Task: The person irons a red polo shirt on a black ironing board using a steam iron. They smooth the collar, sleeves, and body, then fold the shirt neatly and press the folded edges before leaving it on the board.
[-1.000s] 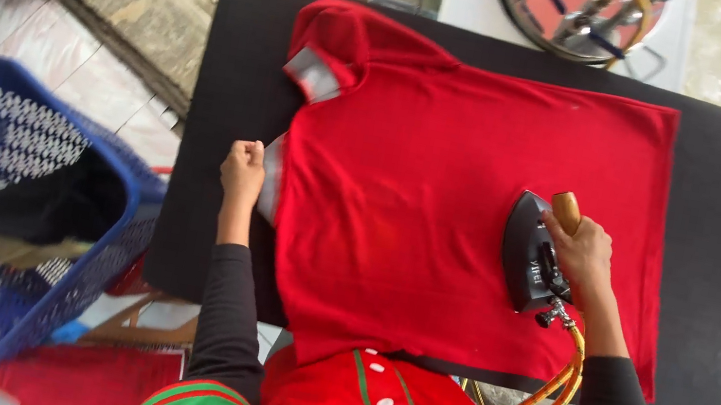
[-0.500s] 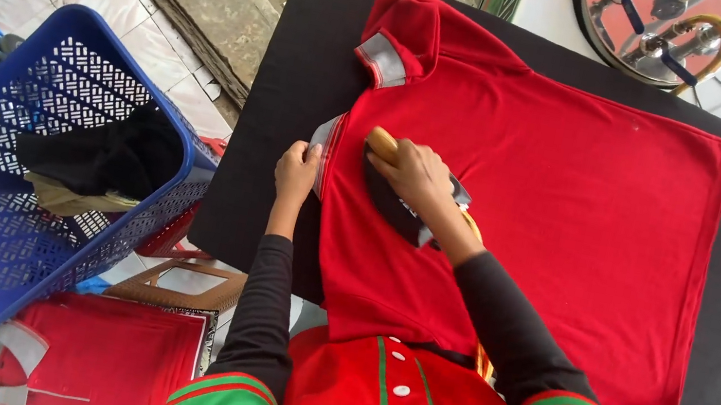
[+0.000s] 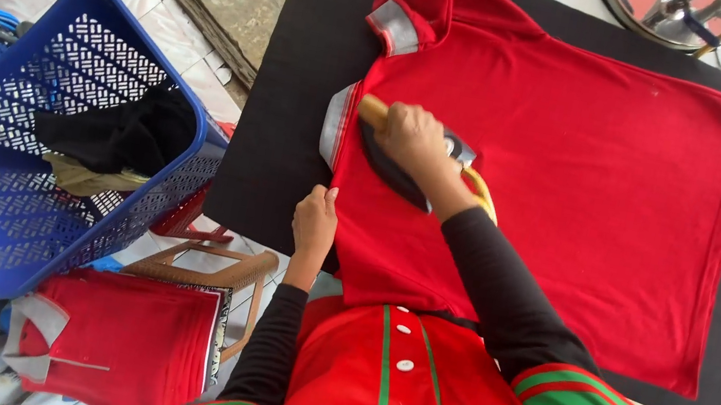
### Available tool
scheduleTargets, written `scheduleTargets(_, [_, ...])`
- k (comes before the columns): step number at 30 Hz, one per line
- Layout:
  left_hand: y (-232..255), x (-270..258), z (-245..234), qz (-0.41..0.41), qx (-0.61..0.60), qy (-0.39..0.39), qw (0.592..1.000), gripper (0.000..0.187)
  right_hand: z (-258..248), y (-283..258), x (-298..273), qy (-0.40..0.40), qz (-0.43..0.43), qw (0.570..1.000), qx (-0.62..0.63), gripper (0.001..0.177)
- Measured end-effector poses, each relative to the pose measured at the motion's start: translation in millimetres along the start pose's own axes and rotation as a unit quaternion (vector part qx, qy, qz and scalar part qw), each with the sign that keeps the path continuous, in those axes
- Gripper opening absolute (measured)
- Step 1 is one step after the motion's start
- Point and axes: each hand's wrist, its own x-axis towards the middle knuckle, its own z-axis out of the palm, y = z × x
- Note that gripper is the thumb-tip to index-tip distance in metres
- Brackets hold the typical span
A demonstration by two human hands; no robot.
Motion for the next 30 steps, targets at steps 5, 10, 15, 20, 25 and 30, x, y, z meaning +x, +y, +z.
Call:
scheduleTargets(5, [-3.6, 0.7, -0.1, 0.024, -0.024, 0.012, 0.999, 0.043, 5.0, 21.4, -105.8, -0.046, -0.089, 0.995, 0.002, 0.045])
scheduleTargets(10, [-4.3, 2.8, -1.0, 0.034, -0.023, 0.012, 0.999, 0.041, -50.2, 49.6, -205.1, -0.153, -0.042, 0.987, -0.025, 0.043])
scheduleTargets(15, [-9.5, 3.8, -0.4, 0.057, -0.040, 0.016, 0.997, 0.039, -61.2, 165.0, -247.6, -0.116, 0.198, 0.973, -0.010, 0.050])
scheduleTargets(20, [-17.3, 5.5, 2.2, 0.074, -0.040, 0.057, 0.995, 0.036, -67.9, 345.6, -305.7, 0.041, 0.494, 0.868, 0.023, 0.058])
scheduleTargets(25, [-7.1, -0.4, -8.0, 0.135, -0.020, 0.060, 0.989, 0.034, -99.0, 471.5, -364.1, 0.146, 0.584, 0.798, 0.033, 0.064])
scheduleTargets(30, [-4.8, 0.1, -13.1, 0.158, -0.012, 0.067, 0.985, 0.032, -110.3, 498.8, -387.4, 0.177, 0.616, 0.764, 0.075, 0.048])
